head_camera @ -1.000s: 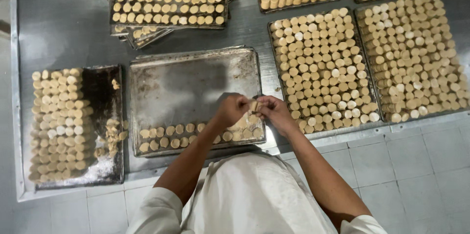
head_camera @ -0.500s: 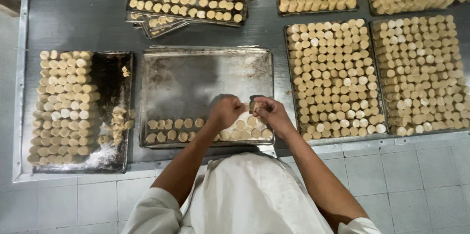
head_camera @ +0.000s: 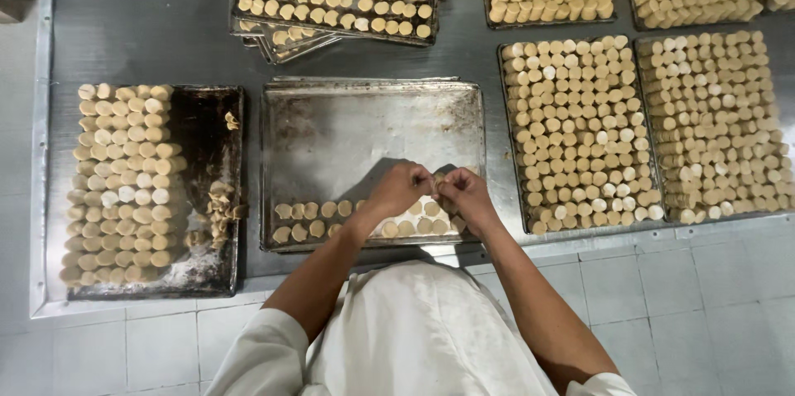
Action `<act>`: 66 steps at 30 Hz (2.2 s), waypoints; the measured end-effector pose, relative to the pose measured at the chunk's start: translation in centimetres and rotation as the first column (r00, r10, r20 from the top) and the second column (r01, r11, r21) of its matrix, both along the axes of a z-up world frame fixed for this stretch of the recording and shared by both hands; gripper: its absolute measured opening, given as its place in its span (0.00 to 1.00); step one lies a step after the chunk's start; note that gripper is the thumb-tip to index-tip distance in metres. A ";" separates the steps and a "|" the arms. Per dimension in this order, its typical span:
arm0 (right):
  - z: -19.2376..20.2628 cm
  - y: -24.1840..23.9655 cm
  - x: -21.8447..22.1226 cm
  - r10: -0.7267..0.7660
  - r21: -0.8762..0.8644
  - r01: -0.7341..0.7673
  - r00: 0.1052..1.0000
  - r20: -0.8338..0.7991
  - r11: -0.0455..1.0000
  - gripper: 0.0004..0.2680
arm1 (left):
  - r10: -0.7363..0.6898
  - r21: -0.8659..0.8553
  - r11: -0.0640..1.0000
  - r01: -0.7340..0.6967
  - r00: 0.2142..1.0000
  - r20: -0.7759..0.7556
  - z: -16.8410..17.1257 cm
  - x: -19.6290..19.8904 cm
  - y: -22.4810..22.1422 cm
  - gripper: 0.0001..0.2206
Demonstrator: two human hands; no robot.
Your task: The person picks up small circular dough pieces from a tray and arranges them into rows on a different rectangular tray by hand.
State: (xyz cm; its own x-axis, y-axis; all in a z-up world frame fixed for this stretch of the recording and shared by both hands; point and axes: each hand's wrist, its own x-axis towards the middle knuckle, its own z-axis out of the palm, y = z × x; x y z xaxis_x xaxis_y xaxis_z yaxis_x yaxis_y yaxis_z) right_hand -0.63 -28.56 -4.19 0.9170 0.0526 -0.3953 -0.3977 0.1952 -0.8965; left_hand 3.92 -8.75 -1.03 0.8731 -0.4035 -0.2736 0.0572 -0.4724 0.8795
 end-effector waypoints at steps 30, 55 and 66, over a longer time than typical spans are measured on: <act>0.0 7.8 -2.6 -0.163 -0.041 0.162 0.987 -0.010 0.986 0.01 | -0.152 -0.121 0.981 0.150 0.988 -0.004 -0.7 0.4 7.0 0.10; 1.7 10.3 -4.7 -0.212 -0.505 0.268 0.963 0.166 0.821 0.03 | -0.037 0.006 0.999 0.036 0.984 0.174 -3.2 0.0 12.0 0.07; 6.2 6.8 -0.9 0.348 -0.861 -0.004 0.916 0.201 0.509 0.01 | -0.230 0.187 0.966 0.177 0.921 0.316 0.6 1.0 6.2 0.06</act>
